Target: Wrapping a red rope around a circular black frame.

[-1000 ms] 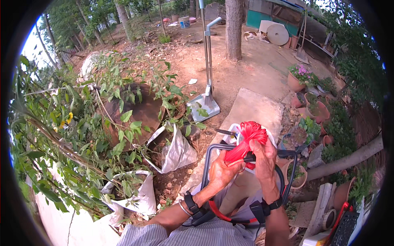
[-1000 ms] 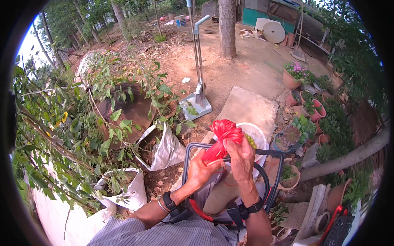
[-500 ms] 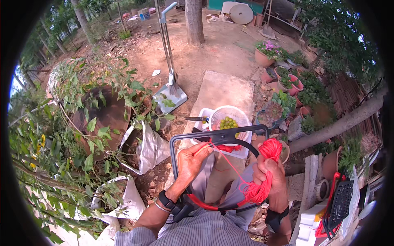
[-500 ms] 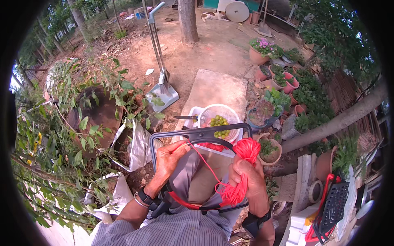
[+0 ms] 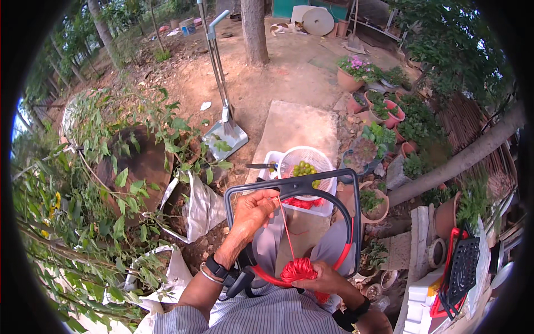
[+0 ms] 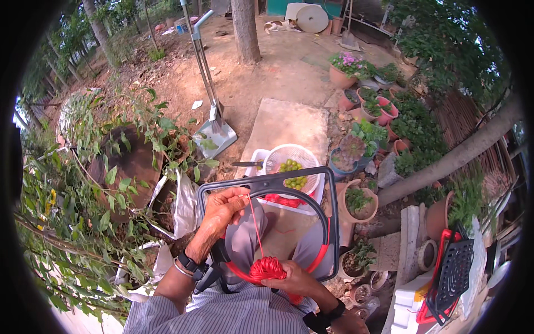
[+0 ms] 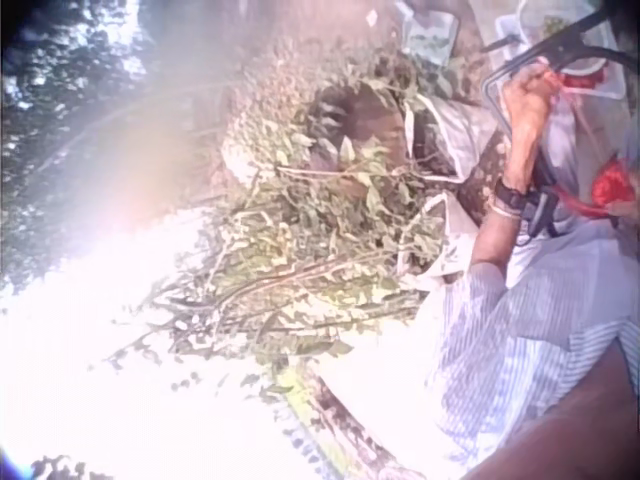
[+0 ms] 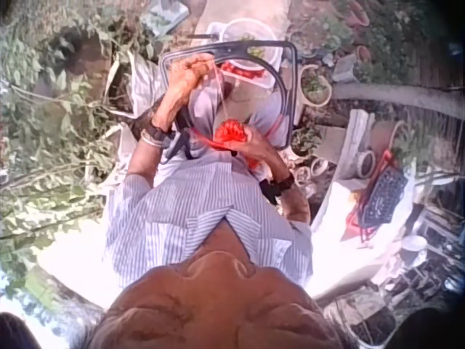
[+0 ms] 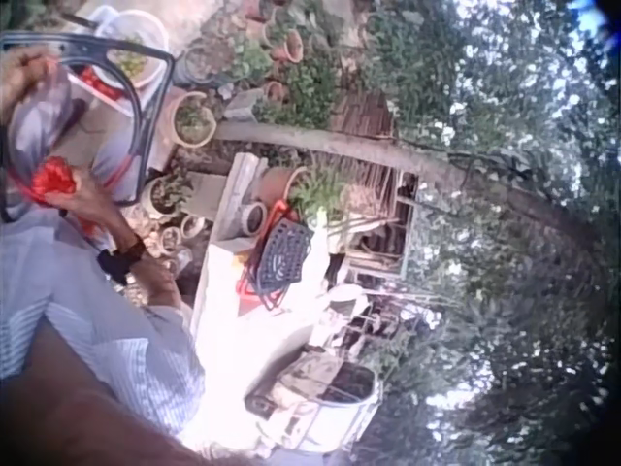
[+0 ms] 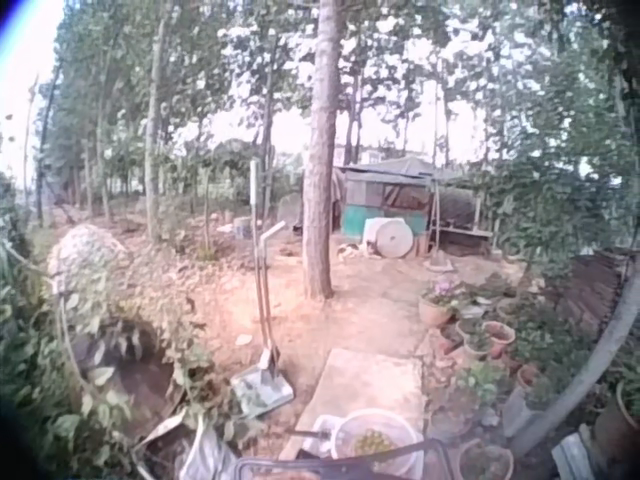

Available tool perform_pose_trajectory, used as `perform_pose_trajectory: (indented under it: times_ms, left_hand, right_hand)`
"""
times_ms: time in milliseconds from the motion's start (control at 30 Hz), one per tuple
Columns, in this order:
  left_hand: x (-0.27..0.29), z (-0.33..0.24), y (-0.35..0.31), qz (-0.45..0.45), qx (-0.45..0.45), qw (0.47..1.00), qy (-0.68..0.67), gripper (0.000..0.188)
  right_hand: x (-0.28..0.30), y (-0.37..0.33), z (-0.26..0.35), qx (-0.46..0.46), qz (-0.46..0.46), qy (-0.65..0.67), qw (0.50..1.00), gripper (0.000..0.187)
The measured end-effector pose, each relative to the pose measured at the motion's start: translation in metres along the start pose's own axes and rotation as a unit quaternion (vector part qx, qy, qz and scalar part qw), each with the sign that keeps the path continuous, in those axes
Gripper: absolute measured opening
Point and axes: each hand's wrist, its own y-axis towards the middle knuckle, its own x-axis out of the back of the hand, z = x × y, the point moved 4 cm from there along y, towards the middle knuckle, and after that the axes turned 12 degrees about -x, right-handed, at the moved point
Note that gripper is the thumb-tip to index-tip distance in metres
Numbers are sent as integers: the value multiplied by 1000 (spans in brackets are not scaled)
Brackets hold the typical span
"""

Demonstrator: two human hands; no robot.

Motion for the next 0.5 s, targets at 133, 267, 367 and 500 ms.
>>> perform_pose_trajectory:
  times_ms: [133,267,367,500]
  left_hand:
    - [1,0,0,-2,36,997,-70,16]
    - [0,5,5,-21,47,996,-73,14]
    - [3,7,6,-39,41,995,-81,16]
    - [3,11,8,-49,61,995,-58,19]
  right_hand:
    - [-6,4,-1,-11,2,16,1000,36]
    - [-2,5,-9,-16,-1,34,999,34]
    - [3,0,-2,45,-45,82,995,28]
    - [17,-11,-1,-38,-67,66,995,28]
